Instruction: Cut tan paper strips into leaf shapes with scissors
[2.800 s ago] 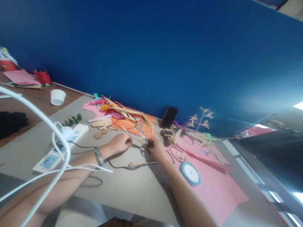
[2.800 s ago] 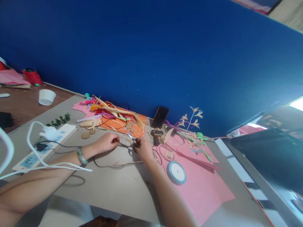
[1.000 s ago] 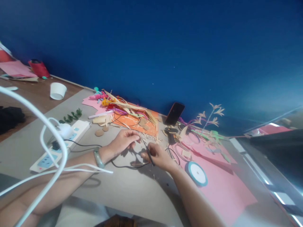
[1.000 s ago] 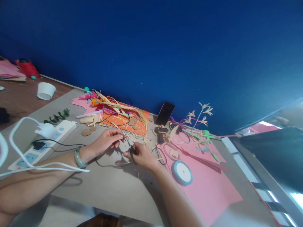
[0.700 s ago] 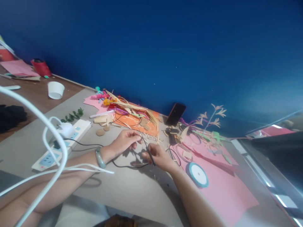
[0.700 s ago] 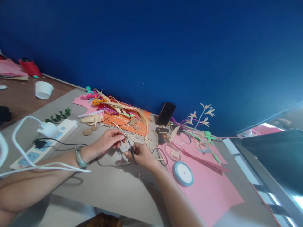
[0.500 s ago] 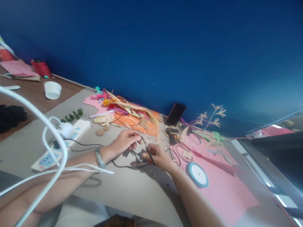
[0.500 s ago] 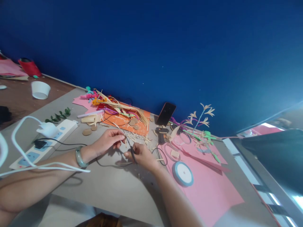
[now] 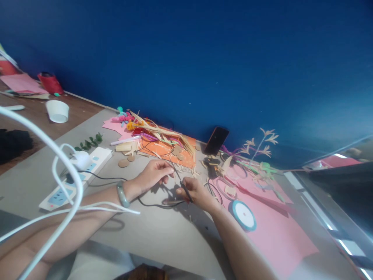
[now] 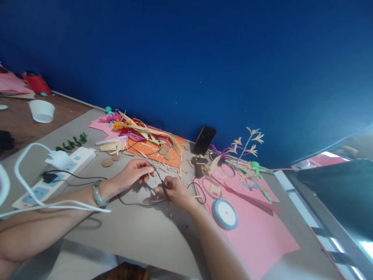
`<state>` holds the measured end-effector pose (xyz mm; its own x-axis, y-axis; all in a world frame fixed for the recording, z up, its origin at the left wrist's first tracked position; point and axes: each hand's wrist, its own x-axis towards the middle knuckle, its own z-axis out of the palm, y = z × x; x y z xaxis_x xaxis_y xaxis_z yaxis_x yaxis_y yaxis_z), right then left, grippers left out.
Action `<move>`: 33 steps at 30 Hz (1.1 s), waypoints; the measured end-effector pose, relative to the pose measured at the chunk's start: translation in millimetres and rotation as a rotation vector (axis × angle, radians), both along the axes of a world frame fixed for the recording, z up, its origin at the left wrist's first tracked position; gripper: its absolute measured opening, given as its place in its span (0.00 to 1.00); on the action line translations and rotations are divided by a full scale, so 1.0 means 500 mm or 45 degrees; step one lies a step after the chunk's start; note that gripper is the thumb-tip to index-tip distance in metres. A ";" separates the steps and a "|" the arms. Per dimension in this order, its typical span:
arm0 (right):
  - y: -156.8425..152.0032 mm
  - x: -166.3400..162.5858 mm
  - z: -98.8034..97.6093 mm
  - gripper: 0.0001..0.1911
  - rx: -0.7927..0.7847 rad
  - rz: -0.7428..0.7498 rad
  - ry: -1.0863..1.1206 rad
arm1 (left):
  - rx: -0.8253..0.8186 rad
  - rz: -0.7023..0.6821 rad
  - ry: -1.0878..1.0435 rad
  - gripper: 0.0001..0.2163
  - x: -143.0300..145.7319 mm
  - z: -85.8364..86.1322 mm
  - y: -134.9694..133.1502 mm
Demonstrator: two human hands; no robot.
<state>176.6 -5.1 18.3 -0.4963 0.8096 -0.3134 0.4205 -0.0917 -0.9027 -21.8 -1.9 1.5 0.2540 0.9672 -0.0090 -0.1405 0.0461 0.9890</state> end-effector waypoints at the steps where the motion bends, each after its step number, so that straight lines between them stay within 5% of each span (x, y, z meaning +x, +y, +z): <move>1: 0.001 0.002 0.000 0.25 -0.002 0.011 -0.007 | 0.002 -0.002 0.007 0.11 0.000 0.001 -0.001; 9: 0.010 0.012 -0.009 0.25 0.035 -0.027 -0.069 | -0.037 -0.021 -0.017 0.09 0.002 0.010 -0.003; 16: 0.004 -0.002 -0.002 0.24 0.266 -0.403 0.145 | -0.154 -0.159 -0.036 0.08 0.006 -0.005 -0.004; 28: 0.007 -0.006 -0.031 0.21 0.308 -0.438 0.254 | 0.092 -0.229 0.226 0.04 0.007 -0.008 0.000; 33: -0.005 -0.017 -0.012 0.22 0.303 -0.513 0.256 | -0.069 -0.105 0.065 0.14 0.004 0.002 -0.004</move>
<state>168.2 -7.6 12.3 -0.1613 0.9865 -0.0275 0.2096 0.0070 -0.9778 -19.9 -3.6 2.5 0.3304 0.9408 -0.0758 -0.0837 0.1092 0.9905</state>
